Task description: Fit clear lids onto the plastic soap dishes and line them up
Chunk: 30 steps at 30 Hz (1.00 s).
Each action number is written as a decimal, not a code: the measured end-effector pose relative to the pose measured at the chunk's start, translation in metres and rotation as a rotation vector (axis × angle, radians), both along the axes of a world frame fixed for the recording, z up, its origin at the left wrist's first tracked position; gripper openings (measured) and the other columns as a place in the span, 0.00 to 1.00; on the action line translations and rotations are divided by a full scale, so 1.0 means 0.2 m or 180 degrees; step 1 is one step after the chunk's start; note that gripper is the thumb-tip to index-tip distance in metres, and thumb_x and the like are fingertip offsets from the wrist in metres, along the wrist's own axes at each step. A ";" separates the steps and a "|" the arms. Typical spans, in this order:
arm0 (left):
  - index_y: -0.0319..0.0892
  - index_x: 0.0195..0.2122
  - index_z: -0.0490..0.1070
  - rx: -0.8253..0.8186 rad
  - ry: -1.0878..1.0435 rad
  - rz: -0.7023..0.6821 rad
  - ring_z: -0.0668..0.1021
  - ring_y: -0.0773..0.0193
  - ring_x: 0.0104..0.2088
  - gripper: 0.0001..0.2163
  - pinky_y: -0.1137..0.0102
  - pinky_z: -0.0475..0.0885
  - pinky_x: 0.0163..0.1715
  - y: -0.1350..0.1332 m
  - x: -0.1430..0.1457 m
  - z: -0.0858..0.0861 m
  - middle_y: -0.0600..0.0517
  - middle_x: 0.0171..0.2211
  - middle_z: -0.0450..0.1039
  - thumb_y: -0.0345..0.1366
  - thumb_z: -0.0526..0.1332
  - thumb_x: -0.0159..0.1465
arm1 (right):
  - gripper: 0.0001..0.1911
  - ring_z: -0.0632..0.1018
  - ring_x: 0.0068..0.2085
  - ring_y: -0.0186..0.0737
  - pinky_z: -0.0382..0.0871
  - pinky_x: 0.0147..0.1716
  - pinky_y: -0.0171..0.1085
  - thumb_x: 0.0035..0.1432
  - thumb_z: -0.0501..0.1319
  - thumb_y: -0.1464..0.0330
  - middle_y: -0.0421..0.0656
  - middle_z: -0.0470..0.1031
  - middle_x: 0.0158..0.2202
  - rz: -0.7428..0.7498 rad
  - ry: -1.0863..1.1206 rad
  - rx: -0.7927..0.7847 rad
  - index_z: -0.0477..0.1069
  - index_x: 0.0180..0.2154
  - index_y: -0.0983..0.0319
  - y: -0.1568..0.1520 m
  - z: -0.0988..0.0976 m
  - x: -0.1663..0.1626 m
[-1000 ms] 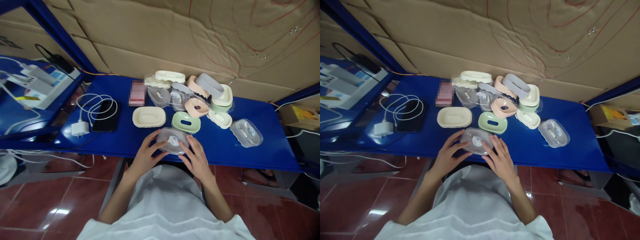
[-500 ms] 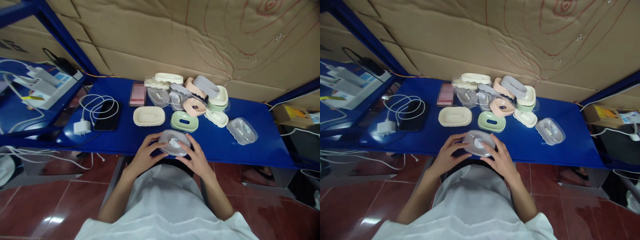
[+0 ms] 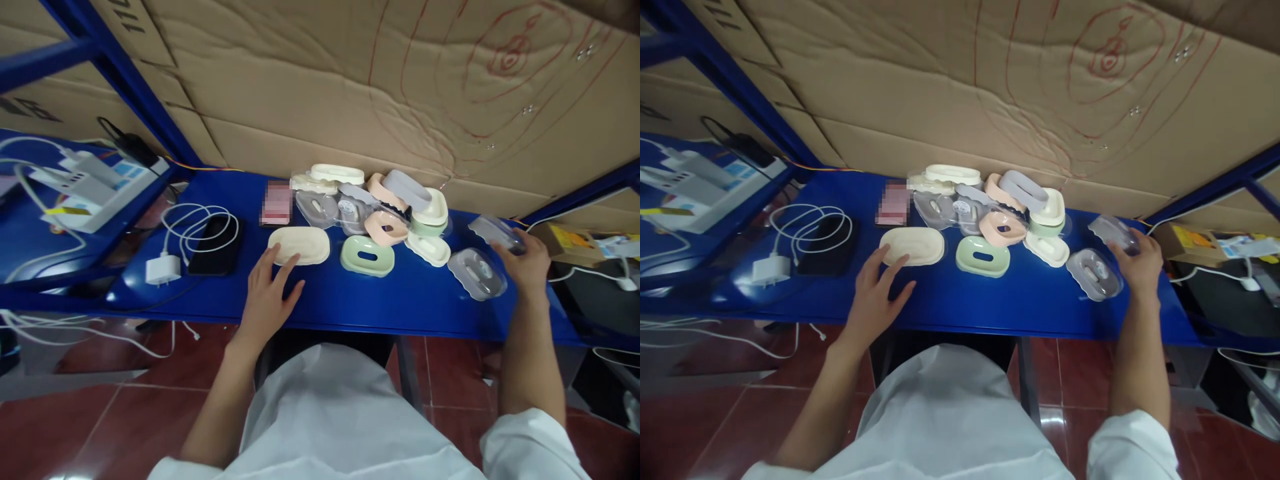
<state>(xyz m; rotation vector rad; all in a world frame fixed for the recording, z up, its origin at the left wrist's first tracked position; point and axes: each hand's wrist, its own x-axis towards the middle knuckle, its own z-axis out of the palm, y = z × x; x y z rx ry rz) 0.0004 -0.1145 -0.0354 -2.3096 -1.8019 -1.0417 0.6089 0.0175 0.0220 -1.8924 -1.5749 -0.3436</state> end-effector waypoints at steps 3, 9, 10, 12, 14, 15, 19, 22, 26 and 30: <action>0.47 0.73 0.65 -0.0211 0.0160 0.0048 0.64 0.33 0.74 0.25 0.38 0.68 0.66 0.01 0.02 -0.02 0.34 0.73 0.62 0.40 0.62 0.75 | 0.32 0.81 0.50 0.59 0.75 0.50 0.60 0.56 0.70 0.41 0.59 0.79 0.40 0.0075 0.0043 -0.0168 0.81 0.43 0.64 0.12 -0.02 0.04; 0.49 0.60 0.78 0.0219 0.0151 0.0168 0.78 0.45 0.58 0.14 0.46 0.69 0.63 -0.01 0.01 -0.02 0.43 0.51 0.79 0.36 0.64 0.74 | 0.25 0.79 0.62 0.65 0.73 0.59 0.65 0.70 0.63 0.49 0.63 0.77 0.59 0.0522 -0.0347 0.0286 0.78 0.56 0.60 -0.18 0.04 -0.43; 0.50 0.57 0.80 0.0312 0.0114 0.0128 0.79 0.47 0.56 0.12 0.48 0.70 0.62 -0.01 0.00 -0.01 0.44 0.49 0.80 0.35 0.64 0.74 | 0.22 0.80 0.60 0.63 0.74 0.58 0.64 0.73 0.61 0.53 0.60 0.80 0.56 0.0745 -0.0348 0.0409 0.78 0.57 0.60 -0.26 0.04 -0.58; 0.50 0.54 0.81 0.0455 -0.0041 0.0010 0.80 0.49 0.53 0.10 0.51 0.72 0.58 -0.03 0.00 0.00 0.46 0.47 0.80 0.34 0.65 0.74 | 0.20 0.82 0.58 0.58 0.75 0.59 0.60 0.76 0.58 0.58 0.56 0.82 0.55 0.1546 -0.0319 0.0172 0.75 0.60 0.61 -0.41 0.00 -0.90; 0.49 0.53 0.80 0.0450 -0.0207 -0.0173 0.81 0.52 0.51 0.09 0.55 0.74 0.55 -0.06 0.00 0.02 0.47 0.46 0.79 0.34 0.66 0.74 | 0.22 0.79 0.63 0.54 0.72 0.64 0.55 0.74 0.63 0.56 0.50 0.80 0.62 0.2131 -0.0512 -0.0215 0.73 0.64 0.55 -0.49 -0.07 -1.16; 0.49 0.53 0.80 0.0352 -0.0237 -0.0329 0.81 0.53 0.50 0.09 0.57 0.74 0.54 -0.08 0.00 0.04 0.47 0.46 0.79 0.34 0.65 0.74 | 0.25 0.77 0.66 0.54 0.69 0.66 0.57 0.75 0.62 0.57 0.51 0.78 0.65 0.2359 -0.0590 -0.0406 0.70 0.68 0.56 -0.51 -0.11 -1.25; 0.50 0.52 0.80 -0.0359 0.0028 -0.1058 0.82 0.55 0.49 0.08 0.59 0.76 0.50 -0.20 0.06 0.06 0.48 0.47 0.80 0.34 0.62 0.76 | 0.19 0.79 0.62 0.53 0.69 0.64 0.57 0.77 0.60 0.62 0.49 0.81 0.58 0.2480 -0.0349 -0.0502 0.74 0.64 0.57 -0.51 -0.22 -1.35; 0.49 0.60 0.76 -0.0441 0.0059 -0.1021 0.82 0.53 0.51 0.13 0.57 0.79 0.51 -0.25 0.14 0.05 0.44 0.53 0.79 0.34 0.62 0.76 | 0.14 0.81 0.55 0.50 0.74 0.58 0.53 0.77 0.60 0.64 0.47 0.83 0.51 0.2427 0.0103 -0.0325 0.79 0.57 0.55 -0.54 -0.21 -1.33; 0.50 0.71 0.67 -0.0035 -0.0152 -0.0672 0.77 0.45 0.65 0.26 0.53 0.80 0.57 -0.22 0.22 0.02 0.35 0.71 0.64 0.36 0.67 0.73 | 0.13 0.80 0.57 0.48 0.74 0.61 0.52 0.76 0.60 0.65 0.48 0.81 0.54 0.2877 0.0066 -0.0508 0.78 0.58 0.55 -0.68 -0.18 -1.42; 0.51 0.65 0.75 0.0007 0.0123 -0.0939 0.72 0.41 0.70 0.20 0.46 0.76 0.64 -0.16 0.20 0.02 0.41 0.72 0.66 0.36 0.69 0.72 | 0.17 0.75 0.67 0.48 0.68 0.71 0.55 0.77 0.59 0.68 0.49 0.79 0.61 0.3134 -0.0168 -0.0582 0.74 0.63 0.58 -0.77 -0.21 -1.56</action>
